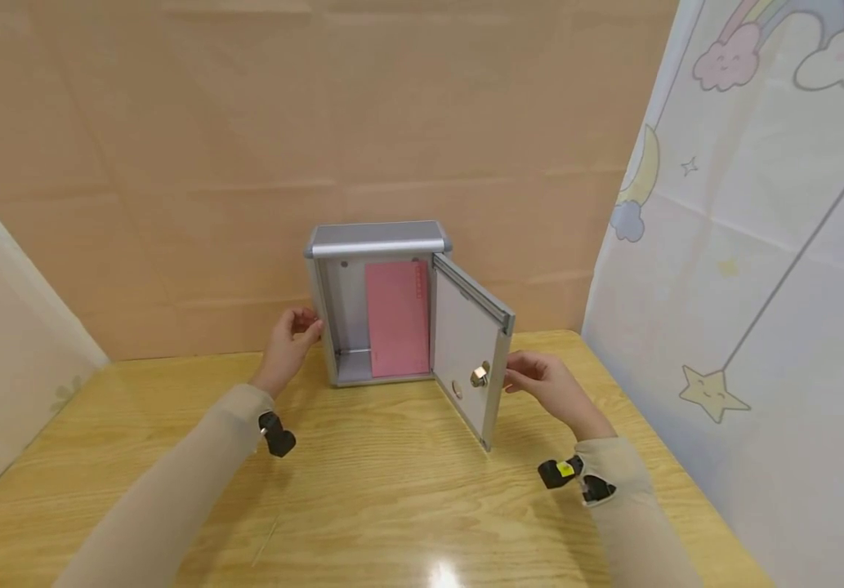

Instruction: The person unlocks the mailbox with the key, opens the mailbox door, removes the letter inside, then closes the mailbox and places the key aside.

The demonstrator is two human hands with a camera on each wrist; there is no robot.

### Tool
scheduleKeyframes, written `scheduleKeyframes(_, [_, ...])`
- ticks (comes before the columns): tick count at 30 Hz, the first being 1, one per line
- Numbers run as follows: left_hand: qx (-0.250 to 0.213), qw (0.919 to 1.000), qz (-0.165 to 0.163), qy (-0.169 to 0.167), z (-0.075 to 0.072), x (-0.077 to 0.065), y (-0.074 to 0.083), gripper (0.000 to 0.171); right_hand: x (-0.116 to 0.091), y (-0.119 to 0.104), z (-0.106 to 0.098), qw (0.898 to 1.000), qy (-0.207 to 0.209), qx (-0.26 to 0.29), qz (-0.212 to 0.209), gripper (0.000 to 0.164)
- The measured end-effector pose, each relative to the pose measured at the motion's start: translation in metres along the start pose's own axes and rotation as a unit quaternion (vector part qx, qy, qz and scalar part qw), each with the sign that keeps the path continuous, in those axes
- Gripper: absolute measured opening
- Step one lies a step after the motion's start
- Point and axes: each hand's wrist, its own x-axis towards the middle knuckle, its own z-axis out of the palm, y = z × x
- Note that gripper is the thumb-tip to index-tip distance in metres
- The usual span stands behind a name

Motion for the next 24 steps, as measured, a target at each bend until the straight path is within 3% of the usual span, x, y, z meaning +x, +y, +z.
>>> scheduleKeyframes(3, [-0.015, 0.9997, 0.015, 0.013, -0.003, 0.000, 0.002, 0.033, 0.000, -0.001, 0.001, 1.000, 0.001, -0.001, 0.003, 0.028])
scheduleKeyframes(6, [-0.026, 0.9966, 0.052, 0.058, -0.006, -0.001, 0.011, 0.031, -0.001, -0.002, 0.001, 1.000, 0.003, -0.003, 0.006, 0.029])
scheduleKeyframes(8, [-0.025, 0.9908, 0.093, 0.095, -0.007, -0.002, 0.019, 0.027, -0.001, -0.002, 0.001, 1.000, 0.005, -0.006, 0.006, 0.029])
scheduleKeyframes(10, [-0.021, 0.9812, 0.148, 0.122, -0.006, -0.003, 0.029, 0.022, -0.001, -0.003, 0.002, 1.000, 0.006, -0.006, 0.006, 0.028])
scheduleKeyframes(13, [-0.003, 0.9589, 0.253, 0.128, 0.000, -0.005, 0.042, 0.015, 0.000, -0.004, 0.002, 1.000, 0.007, -0.006, 0.004, 0.027])
scheduleKeyframes(16, [0.028, 0.9344, 0.341, 0.098, 0.010, -0.006, 0.052, 0.010, 0.000, -0.004, 0.002, 1.000, 0.007, -0.003, 0.005, 0.026])
scheduleKeyframes(18, [0.055, 0.9264, 0.365, 0.075, 0.017, -0.008, 0.055, 0.010, -0.001, -0.005, 0.002, 1.000, 0.007, -0.001, 0.003, 0.025])
scheduleKeyframes(19, [0.067, 0.9274, 0.362, 0.064, 0.022, -0.009, 0.056, 0.010, -0.001, -0.005, 0.002, 1.000, 0.008, 0.000, 0.002, 0.025])
scheduleKeyframes(21, [0.085, 0.9389, 0.331, 0.038, 0.031, -0.011, 0.056, 0.011, -0.001, -0.004, 0.002, 1.000, 0.007, 0.002, 0.001, 0.025])
scheduleKeyframes(24, [0.109, 0.9645, 0.240, -0.005, 0.044, -0.012, 0.052, 0.017, -0.002, -0.002, 0.003, 1.000, 0.007, 0.002, -0.003, 0.025])
